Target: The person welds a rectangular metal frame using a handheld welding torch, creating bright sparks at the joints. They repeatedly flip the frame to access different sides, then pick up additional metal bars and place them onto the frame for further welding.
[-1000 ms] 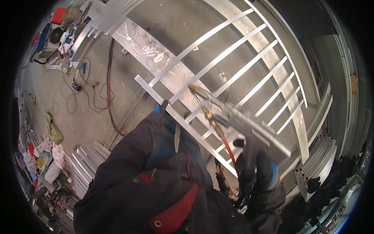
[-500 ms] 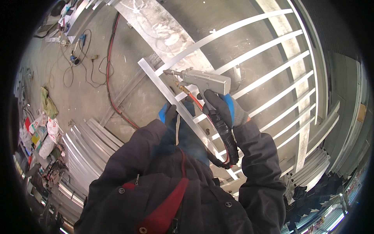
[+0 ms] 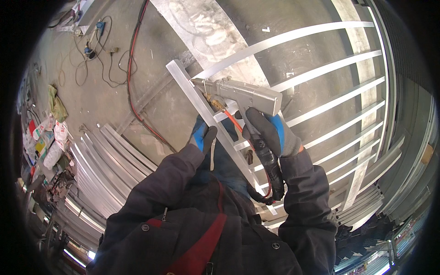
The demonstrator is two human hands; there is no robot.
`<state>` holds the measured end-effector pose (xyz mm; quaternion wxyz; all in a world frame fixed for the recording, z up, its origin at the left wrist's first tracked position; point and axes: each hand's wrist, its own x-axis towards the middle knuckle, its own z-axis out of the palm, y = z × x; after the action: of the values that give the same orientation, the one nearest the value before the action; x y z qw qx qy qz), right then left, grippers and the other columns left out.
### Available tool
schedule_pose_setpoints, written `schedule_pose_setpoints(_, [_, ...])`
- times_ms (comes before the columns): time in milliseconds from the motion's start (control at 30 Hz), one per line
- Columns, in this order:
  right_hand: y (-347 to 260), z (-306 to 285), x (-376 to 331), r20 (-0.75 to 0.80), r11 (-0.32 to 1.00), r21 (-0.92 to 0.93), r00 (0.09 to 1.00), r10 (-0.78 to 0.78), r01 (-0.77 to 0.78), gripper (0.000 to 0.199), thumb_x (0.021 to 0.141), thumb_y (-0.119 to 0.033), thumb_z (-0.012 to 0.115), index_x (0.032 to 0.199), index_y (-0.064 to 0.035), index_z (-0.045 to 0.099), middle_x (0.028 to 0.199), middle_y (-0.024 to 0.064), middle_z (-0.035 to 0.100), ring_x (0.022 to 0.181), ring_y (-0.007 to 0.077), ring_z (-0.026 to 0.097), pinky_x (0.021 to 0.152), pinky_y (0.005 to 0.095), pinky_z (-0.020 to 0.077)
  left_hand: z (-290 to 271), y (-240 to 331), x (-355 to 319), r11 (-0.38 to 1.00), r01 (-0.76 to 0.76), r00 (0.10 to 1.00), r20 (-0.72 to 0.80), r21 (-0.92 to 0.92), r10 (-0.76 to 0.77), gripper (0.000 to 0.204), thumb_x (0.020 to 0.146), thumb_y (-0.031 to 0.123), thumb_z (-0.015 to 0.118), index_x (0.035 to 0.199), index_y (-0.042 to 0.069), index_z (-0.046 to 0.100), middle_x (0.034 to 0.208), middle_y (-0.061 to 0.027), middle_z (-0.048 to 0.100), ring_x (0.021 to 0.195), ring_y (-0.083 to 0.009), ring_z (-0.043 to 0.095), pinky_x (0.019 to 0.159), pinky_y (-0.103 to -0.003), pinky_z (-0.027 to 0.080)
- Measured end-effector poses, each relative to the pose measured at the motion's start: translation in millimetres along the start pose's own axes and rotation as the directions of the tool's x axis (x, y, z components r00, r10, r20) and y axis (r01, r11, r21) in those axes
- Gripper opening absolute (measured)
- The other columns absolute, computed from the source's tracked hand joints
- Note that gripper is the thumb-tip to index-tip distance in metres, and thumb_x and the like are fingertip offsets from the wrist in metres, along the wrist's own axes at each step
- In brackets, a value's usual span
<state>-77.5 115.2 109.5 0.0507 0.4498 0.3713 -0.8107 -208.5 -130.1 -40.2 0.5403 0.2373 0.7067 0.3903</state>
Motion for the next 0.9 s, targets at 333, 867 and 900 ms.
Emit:
schedule_pose_setpoints(333, [1,2,7,0.022,0.992,-0.127,0.999,0.023,-0.020,0.051,0.108,-0.038,0.038,0.124,0.0049,0.062,0.078,0.0054,0.063,0.070,0.0129,0.057,0.068,0.0272,0.0471,-11,46,-5,0.975,0.210,0.978,0.033,-0.069,-0.208,0.041,0.102,0.023,0.059,0.135,-0.001,0.056,0.100,-0.0089,0.069,0.078,-0.0123,0.061,0.070,-0.028,0.051])
schedule_pose_setpoints(867, [-3,-4,10,0.061,0.989,-0.141,0.996,0.060,-0.050,0.049,0.107,-0.042,0.043,0.121,0.0014,0.063,0.081,0.0042,0.065,0.071,0.0119,0.058,0.068,0.0261,0.0476,-17,63,-3,0.981,0.187,0.981,0.059,-0.060,-0.183,0.039,0.101,0.016,0.059,0.134,-0.004,0.057,0.134,-0.0174,0.060,0.118,-0.0251,0.062,0.098,-0.033,0.050])
schedule_pose_setpoints(900, [-3,-4,9,0.046,0.987,-0.150,0.996,0.071,-0.063,0.049,0.107,-0.042,0.044,0.121,0.0008,0.063,0.081,0.0041,0.065,0.072,0.0117,0.058,0.067,0.0260,0.0476,-17,61,-2,0.977,0.200,0.978,0.067,-0.071,-0.196,0.039,0.101,0.015,0.059,0.135,-0.004,0.056,0.134,-0.0176,0.060,0.119,-0.0251,0.062,0.098,-0.032,0.050])
